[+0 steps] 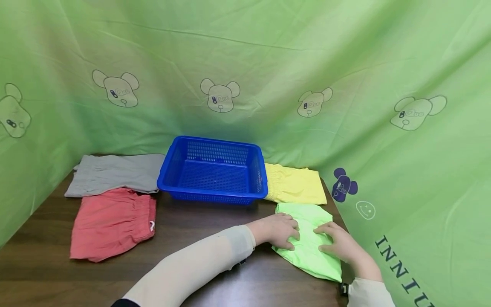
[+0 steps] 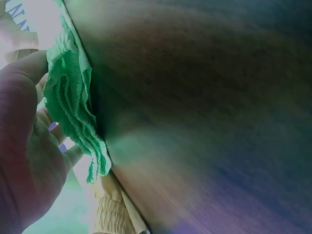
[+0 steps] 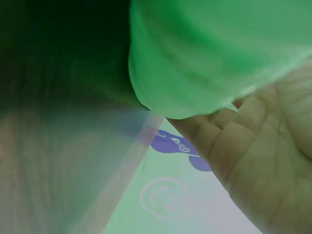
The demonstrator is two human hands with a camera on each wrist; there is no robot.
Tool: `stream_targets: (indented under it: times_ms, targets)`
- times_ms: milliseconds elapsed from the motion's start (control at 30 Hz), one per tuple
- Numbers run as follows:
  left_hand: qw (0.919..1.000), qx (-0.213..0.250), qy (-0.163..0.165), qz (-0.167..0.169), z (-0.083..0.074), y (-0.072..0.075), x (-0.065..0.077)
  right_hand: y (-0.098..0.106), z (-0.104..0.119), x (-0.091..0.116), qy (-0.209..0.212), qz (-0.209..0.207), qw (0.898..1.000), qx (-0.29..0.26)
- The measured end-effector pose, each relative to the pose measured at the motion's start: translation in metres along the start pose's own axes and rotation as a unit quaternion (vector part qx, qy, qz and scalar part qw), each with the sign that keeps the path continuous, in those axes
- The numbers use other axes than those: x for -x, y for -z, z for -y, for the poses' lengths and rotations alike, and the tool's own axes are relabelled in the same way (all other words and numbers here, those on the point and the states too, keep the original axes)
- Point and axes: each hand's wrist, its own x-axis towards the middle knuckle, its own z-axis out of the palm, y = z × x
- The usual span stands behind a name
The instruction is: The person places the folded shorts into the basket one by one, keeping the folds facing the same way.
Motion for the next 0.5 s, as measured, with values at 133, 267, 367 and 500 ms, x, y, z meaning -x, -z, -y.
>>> stream_targets:
  times_ms: [133, 267, 367, 500]
  targets:
    - [1.0000, -0.002, -0.004, -0.001, -0.0004, 0.0019, 0.0014, -0.0007, -0.0005, -0.0011, -0.009, 0.008, 1.000, -0.001]
    - [1.0000, -0.004, -0.003, 0.004, 0.0000, 0.0037, 0.0026, -0.0001, 0.0013, -0.0028, -0.010, 0.016, 1.000, -0.004]
    - [0.9999, 0.001, -0.001, 0.011, 0.0004, 0.0028, 0.0031, 0.0012, 0.0044, -0.0035, -0.006, 0.022, 1.000, -0.005]
    - [0.9998, 0.009, 0.000, 0.016, 0.0010, 0.0010, 0.0046, 0.0023, 0.0090, -0.0040, -0.005, 0.025, 1.000, -0.002]
